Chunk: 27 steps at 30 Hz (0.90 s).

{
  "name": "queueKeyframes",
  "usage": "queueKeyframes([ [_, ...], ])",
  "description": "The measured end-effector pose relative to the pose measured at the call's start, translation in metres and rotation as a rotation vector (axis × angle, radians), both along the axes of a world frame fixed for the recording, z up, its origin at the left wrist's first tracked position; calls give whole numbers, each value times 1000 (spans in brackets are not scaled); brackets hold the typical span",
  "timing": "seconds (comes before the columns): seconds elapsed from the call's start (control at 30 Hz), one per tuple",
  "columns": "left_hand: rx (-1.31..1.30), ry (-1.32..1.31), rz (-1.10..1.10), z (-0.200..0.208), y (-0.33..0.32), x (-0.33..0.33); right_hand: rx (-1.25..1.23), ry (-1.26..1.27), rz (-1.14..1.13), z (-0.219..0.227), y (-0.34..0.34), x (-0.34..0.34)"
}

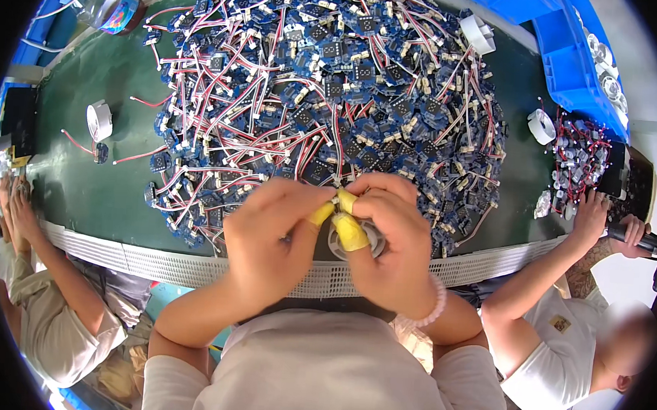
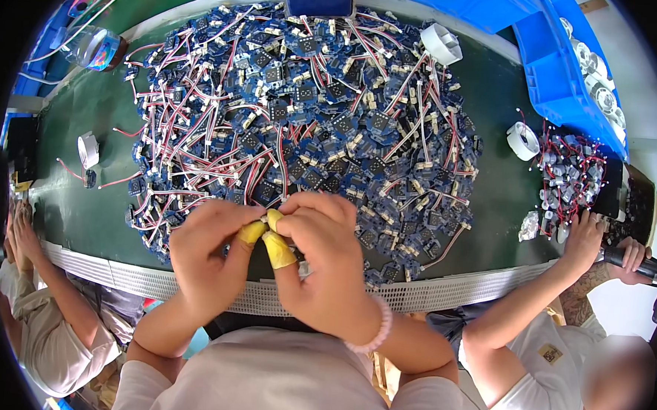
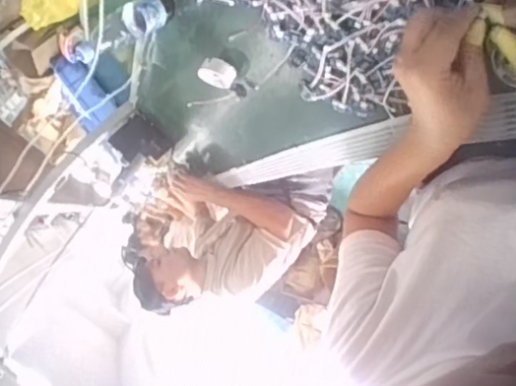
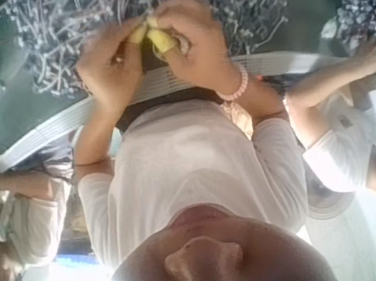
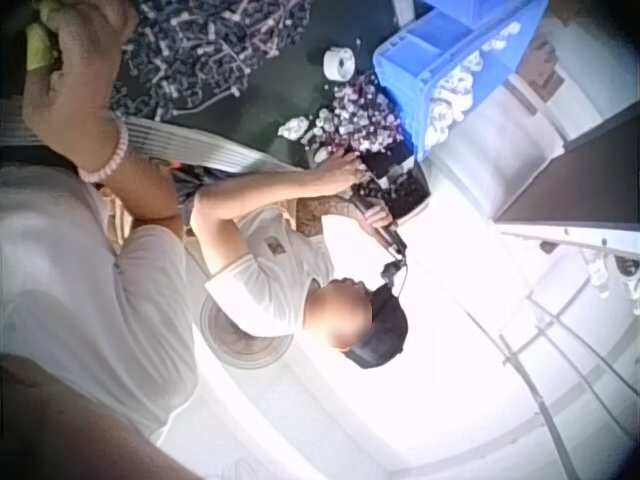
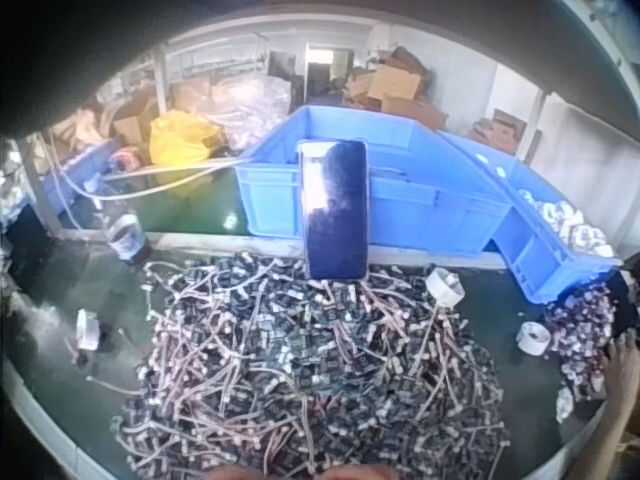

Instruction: Assembling small electronic circuit boards with wires on a factory production line.

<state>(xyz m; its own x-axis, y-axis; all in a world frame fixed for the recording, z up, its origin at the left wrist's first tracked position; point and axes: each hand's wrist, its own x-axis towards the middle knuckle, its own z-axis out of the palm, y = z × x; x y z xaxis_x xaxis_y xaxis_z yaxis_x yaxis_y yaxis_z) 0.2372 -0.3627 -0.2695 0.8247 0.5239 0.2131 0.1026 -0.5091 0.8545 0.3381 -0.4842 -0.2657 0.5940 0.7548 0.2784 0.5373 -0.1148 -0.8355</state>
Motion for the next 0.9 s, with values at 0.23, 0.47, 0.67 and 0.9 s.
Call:
queueKeyframes([
  [0.23,-996,72,10,5,23,-4,-187,-604,144,7,15,78],
  [0.47,-1044,54,-9,8,28,-5,-410,-740,595,14,33,75],
  [0.67,-1027,60,25,7,30,-7,-326,-738,657,-4,35,75],
  [0.9,-952,-18,122,7,33,-21,-130,-456,456,-13,28,79],
])
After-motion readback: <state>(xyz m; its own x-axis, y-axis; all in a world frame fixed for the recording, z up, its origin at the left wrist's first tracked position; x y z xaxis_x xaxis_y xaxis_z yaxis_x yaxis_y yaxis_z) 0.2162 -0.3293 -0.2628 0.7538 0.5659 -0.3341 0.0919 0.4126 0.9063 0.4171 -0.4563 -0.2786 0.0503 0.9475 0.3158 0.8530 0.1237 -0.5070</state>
